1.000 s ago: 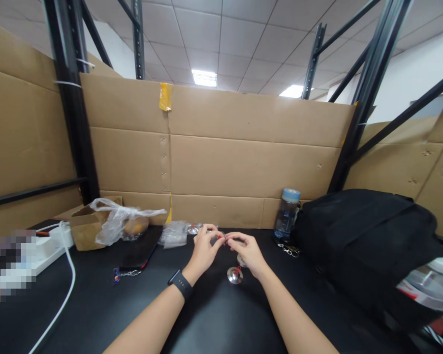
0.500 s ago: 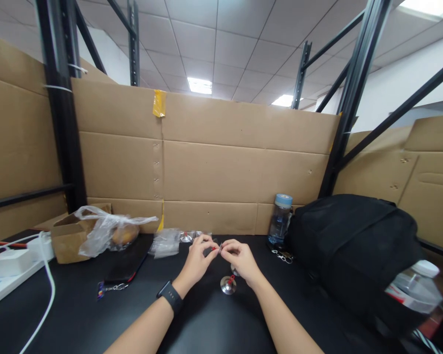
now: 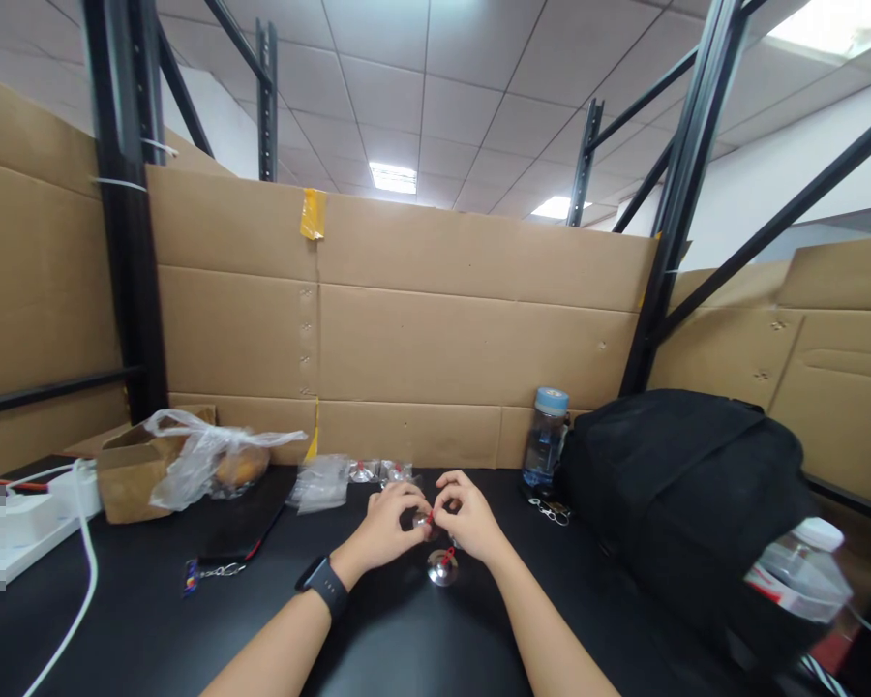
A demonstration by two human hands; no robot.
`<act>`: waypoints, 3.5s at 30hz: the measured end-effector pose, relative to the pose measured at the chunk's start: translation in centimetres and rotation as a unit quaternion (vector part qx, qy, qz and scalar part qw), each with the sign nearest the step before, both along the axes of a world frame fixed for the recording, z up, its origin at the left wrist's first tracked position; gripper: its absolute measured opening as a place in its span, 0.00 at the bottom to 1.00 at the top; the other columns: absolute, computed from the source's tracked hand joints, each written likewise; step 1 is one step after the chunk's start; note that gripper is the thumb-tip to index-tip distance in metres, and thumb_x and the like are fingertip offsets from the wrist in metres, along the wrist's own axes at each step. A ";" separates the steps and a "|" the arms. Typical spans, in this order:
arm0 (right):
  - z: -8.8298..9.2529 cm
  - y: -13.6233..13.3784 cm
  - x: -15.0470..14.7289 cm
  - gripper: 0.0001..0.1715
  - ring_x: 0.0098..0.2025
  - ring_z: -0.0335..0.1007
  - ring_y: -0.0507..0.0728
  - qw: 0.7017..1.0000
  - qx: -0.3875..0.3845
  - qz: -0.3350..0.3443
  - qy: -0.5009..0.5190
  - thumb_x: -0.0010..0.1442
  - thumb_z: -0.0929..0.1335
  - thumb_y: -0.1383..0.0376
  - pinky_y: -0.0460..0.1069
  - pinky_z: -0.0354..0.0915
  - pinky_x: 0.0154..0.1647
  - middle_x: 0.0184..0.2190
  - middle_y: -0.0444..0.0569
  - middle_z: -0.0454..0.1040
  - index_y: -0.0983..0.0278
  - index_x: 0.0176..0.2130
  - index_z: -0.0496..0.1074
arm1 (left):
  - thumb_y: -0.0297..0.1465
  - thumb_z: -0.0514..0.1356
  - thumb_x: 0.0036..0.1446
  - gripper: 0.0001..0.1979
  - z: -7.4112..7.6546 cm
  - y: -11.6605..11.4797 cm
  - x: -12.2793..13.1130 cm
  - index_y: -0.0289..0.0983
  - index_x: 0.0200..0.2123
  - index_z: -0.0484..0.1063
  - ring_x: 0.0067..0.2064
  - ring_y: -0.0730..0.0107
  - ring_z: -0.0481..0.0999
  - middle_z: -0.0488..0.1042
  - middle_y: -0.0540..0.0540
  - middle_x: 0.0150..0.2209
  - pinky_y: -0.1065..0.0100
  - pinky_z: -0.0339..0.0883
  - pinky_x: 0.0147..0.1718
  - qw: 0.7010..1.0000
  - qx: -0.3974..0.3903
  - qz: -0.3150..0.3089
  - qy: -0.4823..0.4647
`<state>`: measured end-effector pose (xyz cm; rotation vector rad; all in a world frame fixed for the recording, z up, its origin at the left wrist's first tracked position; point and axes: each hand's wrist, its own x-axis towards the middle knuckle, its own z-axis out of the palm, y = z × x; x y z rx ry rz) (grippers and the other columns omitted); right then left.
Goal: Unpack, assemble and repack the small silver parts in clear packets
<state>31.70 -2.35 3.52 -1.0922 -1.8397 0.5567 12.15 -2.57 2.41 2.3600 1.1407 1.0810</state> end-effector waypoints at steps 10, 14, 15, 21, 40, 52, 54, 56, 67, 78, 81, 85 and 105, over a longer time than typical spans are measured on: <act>0.3 -0.6 2.0 0.14 0.28 0.66 0.50 0.988 -0.031 0.089 -0.122 0.46 0.76 0.67 0.44 0.60 0.29 0.31 0.43 0.75 0.61 0.37 0.81 | 0.32 0.65 0.56 0.03 0.5 -0.1 -0.5 0.45 0.32 0.80 0.50 0.55 0.70 0.78 0.48 0.40 0.55 0.56 0.49 0.996 0.020 0.053 0.072; 0.3 -1.0 2.9 0.12 0.24 0.68 0.51 0.961 -0.109 0.147 -0.208 0.44 0.76 0.68 0.44 0.60 0.27 0.24 0.41 0.77 0.60 0.33 0.83 | 0.33 0.63 0.59 0.04 0.6 -0.1 -1.0 0.42 0.33 0.77 0.48 0.57 0.71 0.78 0.48 0.37 0.58 0.54 0.48 0.995 0.027 0.065 0.071; 0.2 -1.1 2.9 0.10 0.24 0.70 0.51 0.959 -0.114 0.147 -0.213 0.45 0.75 0.70 0.44 0.61 0.28 0.23 0.41 0.78 0.60 0.31 0.83 | 0.34 0.62 0.60 0.04 0.6 0.0 -1.1 0.42 0.33 0.77 0.47 0.57 0.72 0.78 0.49 0.37 0.58 0.54 0.47 0.995 0.026 0.066 0.071; -0.1 -1.3 1.9 0.12 0.24 0.72 0.53 0.967 -0.091 0.103 -0.215 0.45 0.71 0.76 0.44 0.61 0.27 0.21 0.44 0.78 0.60 0.27 0.82 | 0.32 0.60 0.62 0.04 0.5 0.2 -1.3 0.43 0.36 0.76 0.47 0.58 0.73 0.79 0.50 0.37 0.58 0.54 0.48 0.996 0.019 0.054 0.069; -0.4 0.3 -0.7 0.21 0.35 0.77 0.57 0.964 -0.088 0.067 0.241 0.49 0.78 0.54 0.53 0.72 0.41 0.32 0.47 0.77 0.62 0.40 0.78 | 0.44 0.63 0.59 0.16 -0.5 2.1 -0.1 0.36 0.37 0.77 0.42 0.60 0.81 0.82 0.42 0.38 0.61 0.73 0.47 0.971 -0.097 -0.042 -0.215; 0.1 -0.9 -1.0 0.34 0.41 0.80 0.61 0.902 -0.240 0.132 0.333 0.47 0.81 0.55 0.59 0.77 0.44 0.32 0.44 0.73 0.62 0.52 0.78 | 0.42 0.63 0.57 0.13 -0.2 1.9 -0.6 0.40 0.38 0.80 0.41 0.59 0.81 0.83 0.45 0.36 0.60 0.72 0.48 0.981 -0.085 0.032 -0.170; 0.0 -0.8 -1.0 0.34 0.41 0.81 0.61 0.892 -0.253 0.132 0.350 0.46 0.81 0.57 0.59 0.76 0.45 0.33 0.45 0.74 0.62 0.52 0.77 | 0.42 0.63 0.57 0.13 -0.2 1.9 -0.7 0.41 0.38 0.80 0.43 0.59 0.81 0.83 0.46 0.37 0.61 0.72 0.49 0.983 -0.073 0.037 -0.166; -0.1 -0.6 -0.8 0.34 0.40 0.81 0.61 0.882 -0.262 0.137 0.368 0.47 0.81 0.59 0.59 0.76 0.47 0.34 0.46 0.76 0.62 0.53 0.76 | 0.42 0.63 0.58 0.13 -0.2 2.0 -0.8 0.40 0.39 0.80 0.44 0.59 0.81 0.83 0.46 0.39 0.61 0.71 0.50 0.983 -0.063 0.040 -0.169; -0.7 0.3 -0.7 0.28 0.39 0.83 0.60 0.858 -0.287 0.118 0.410 0.53 0.78 0.68 0.57 0.76 0.48 0.38 0.50 0.80 0.62 0.54 0.75 | 0.41 0.63 0.60 0.15 -0.3 2.4 -0.4 0.39 0.45 0.80 0.46 0.57 0.81 0.83 0.43 0.43 0.60 0.73 0.51 0.980 -0.090 -0.012 -0.174; 0.1 -0.3 -0.4 0.32 0.39 0.83 0.59 0.870 -0.269 0.103 0.400 0.44 0.81 0.72 0.53 0.78 0.47 0.46 0.50 0.79 0.62 0.50 0.78 | 0.39 0.60 0.63 0.14 -0.1 1.5 -0.8 0.45 0.49 0.81 0.53 0.57 0.79 0.81 0.47 0.50 0.59 0.71 0.54 0.994 -0.049 0.016 -0.098; 0.1 -0.3 -0.2 0.33 0.38 0.83 0.58 0.877 -0.270 0.106 0.383 0.45 0.81 0.71 0.51 0.79 0.44 0.50 0.53 0.78 0.62 0.51 0.77 | 0.38 0.59 0.64 0.14 -0.2 1.8 -0.9 0.44 0.48 0.81 0.53 0.59 0.78 0.81 0.47 0.50 0.60 0.69 0.55 0.996 -0.030 -0.001 -0.090; 0.1 -0.3 0.3 0.33 0.38 0.83 0.59 0.882 -0.272 0.117 0.366 0.45 0.81 0.71 0.51 0.79 0.42 0.53 0.55 0.77 0.61 0.51 0.77 | 0.34 0.57 0.65 0.14 -0.1 2.3 -1.0 0.44 0.49 0.81 0.51 0.62 0.78 0.81 0.47 0.49 0.61 0.68 0.56 0.996 -0.017 -0.027 -0.083; 0.8 0.6 1.9 0.29 0.37 0.81 0.56 0.892 -0.225 0.065 0.387 0.43 0.81 0.67 0.50 0.74 0.43 0.33 0.45 0.80 0.61 0.46 0.76 | 0.38 0.54 0.64 0.22 -1.4 1.8 -1.4 0.42 0.60 0.68 0.59 0.51 0.71 0.71 0.39 0.60 0.51 0.60 0.55 0.964 -0.037 0.107 0.240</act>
